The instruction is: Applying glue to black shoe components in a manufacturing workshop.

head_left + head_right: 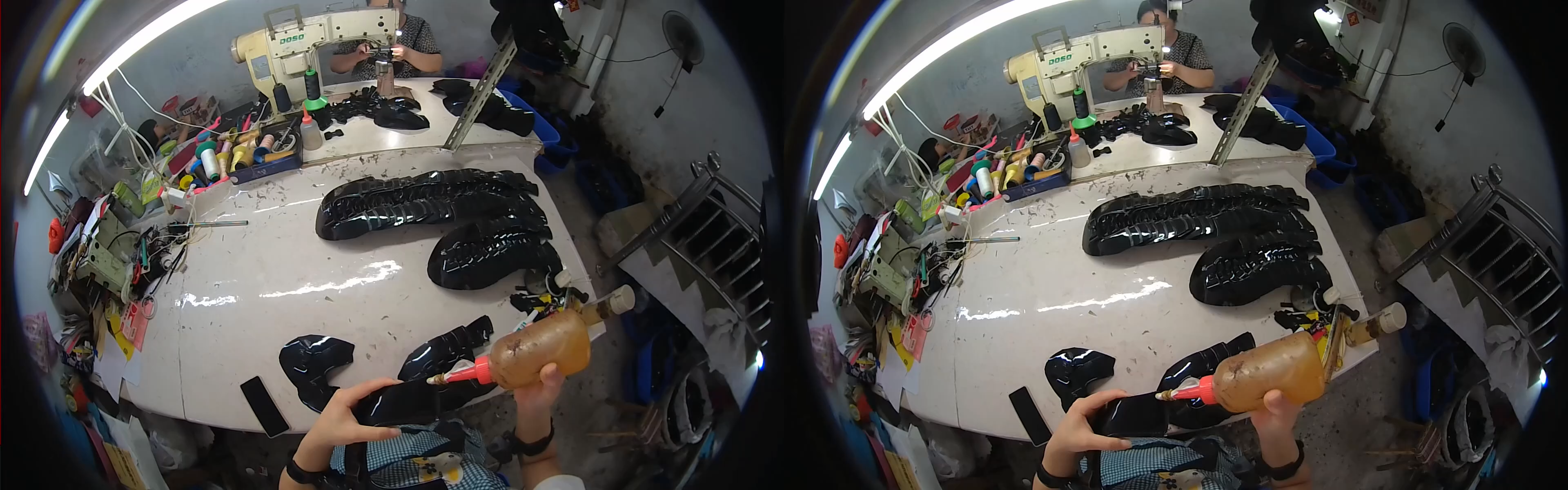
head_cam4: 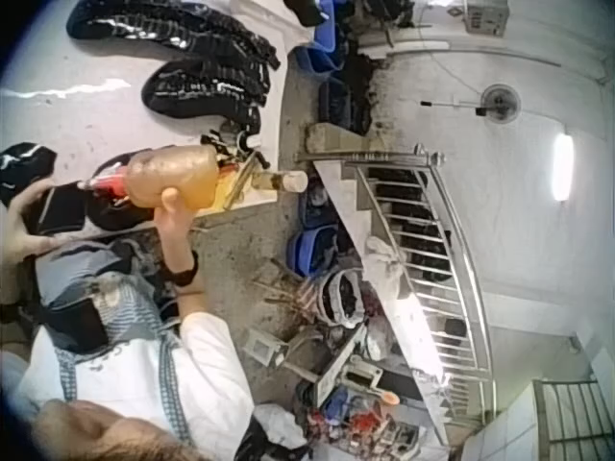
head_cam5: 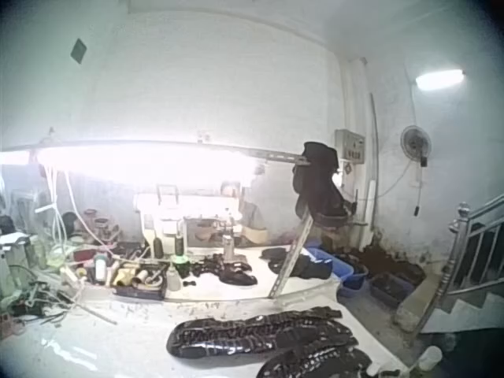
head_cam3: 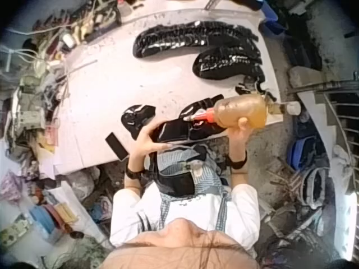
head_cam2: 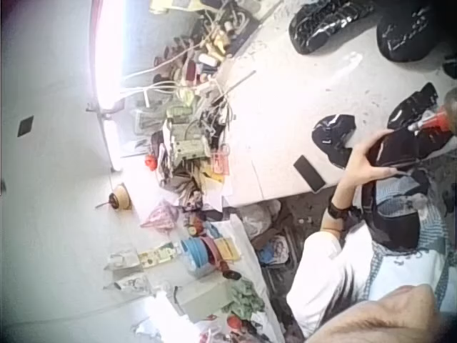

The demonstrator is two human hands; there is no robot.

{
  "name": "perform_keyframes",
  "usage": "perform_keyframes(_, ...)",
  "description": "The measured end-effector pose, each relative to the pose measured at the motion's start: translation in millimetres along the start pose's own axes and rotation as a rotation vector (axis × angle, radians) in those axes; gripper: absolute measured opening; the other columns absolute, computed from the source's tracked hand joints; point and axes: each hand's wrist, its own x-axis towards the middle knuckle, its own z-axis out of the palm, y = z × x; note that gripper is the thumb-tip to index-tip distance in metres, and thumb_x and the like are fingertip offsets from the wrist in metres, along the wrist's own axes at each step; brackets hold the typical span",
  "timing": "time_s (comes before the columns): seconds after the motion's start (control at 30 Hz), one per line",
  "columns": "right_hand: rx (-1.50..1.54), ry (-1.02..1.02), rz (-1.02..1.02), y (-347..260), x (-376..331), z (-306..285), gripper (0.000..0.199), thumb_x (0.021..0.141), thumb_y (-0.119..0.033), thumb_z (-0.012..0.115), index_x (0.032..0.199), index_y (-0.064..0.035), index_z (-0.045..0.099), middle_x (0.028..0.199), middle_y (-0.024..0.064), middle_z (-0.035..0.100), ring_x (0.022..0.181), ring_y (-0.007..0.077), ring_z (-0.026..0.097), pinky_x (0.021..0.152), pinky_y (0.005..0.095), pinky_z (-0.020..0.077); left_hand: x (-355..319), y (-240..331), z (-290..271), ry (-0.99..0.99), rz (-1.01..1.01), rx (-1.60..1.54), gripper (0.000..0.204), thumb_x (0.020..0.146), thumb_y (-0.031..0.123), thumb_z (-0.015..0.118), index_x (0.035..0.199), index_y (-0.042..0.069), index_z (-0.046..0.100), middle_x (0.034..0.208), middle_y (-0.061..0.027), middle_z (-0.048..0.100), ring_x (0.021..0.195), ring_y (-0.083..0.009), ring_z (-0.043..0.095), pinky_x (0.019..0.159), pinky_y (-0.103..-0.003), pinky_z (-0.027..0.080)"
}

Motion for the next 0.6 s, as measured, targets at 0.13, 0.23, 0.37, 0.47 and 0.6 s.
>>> perform_keyframes(0.13, 0.001, 0.007, -0.008, 2.6, 1.2, 0.4, 0.066, 0.074, -0.034, 0.062, 0.124, -0.0039, 0.031, 0.117, 0.0138, 0.044, 0.105, 0.0268, 0.048, 0.089, 0.0431, 0.0412, -0.3, -1.0, 0.4, -0.015, -0.006, 0.016, 0.06, 0.055, 0.01, 0.077, 0.109, 0.001, 0.053, 0.098, -0.0085, 0.058, 0.088, -0.014, 0.056, 0.081, -0.025, 0.043)
perform_keyframes(0.23, -0.026, 0.005, -0.038, 3.7, 2.3, 1.6, 0.065, 0.074, -0.034, 0.062, 0.123, -0.0039, 0.031, 0.117, 0.0142, 0.043, 0.105, 0.0269, 0.048, 0.088, 0.0429, 0.0419, -0.5, 0.6, 1.0, -0.017, 0.001, 0.031, 0.06, 0.055, 0.009, 0.077, 0.109, 0.001, 0.053, 0.097, -0.0083, 0.059, 0.087, -0.0138, 0.056, 0.08, -0.024, 0.043)
perform_keyframes(0.37, -0.073, -0.008, -0.061, 2.0, 1.6, 1.5, 0.066, 0.074, -0.034, 0.063, 0.124, -0.0038, 0.031, 0.117, 0.0145, 0.043, 0.104, 0.027, 0.048, 0.087, 0.0434, 0.0431, -1.2, 1.4, 1.8, -0.009, 0.009, 0.022, 0.059, 0.055, 0.009, 0.077, 0.109, 0.001, 0.054, 0.097, -0.0082, 0.059, 0.087, -0.0136, 0.056, 0.08, -0.024, 0.043)
perform_keyframes(0.47, -0.075, -0.036, -0.048, -0.7, -0.4, -1.0, 0.067, 0.074, -0.033, 0.064, 0.124, -0.0038, 0.031, 0.118, 0.0146, 0.043, 0.105, 0.0274, 0.048, 0.087, 0.0443, 0.043, -1.1, 0.8, 1.9, -0.013, 0.012, 0.01, 0.059, 0.055, 0.008, 0.077, 0.108, 0.001, 0.054, 0.097, -0.008, 0.059, 0.086, -0.0134, 0.056, 0.079, -0.024, 0.043)
perform_keyframes(0.6, -0.051, -0.091, -0.045, -5.6, -2.7, -2.8, 0.067, 0.073, -0.031, 0.064, 0.124, -0.0037, 0.031, 0.118, 0.0148, 0.043, 0.105, 0.0283, 0.048, 0.09, 0.0462, 0.04, -0.9, 3.1, 2.3, 0.001, 0.015, 0.008, 0.059, 0.054, 0.007, 0.077, 0.108, 0.001, 0.054, 0.096, -0.0078, 0.059, 0.086, -0.0134, 0.056, 0.079, -0.023, 0.043)
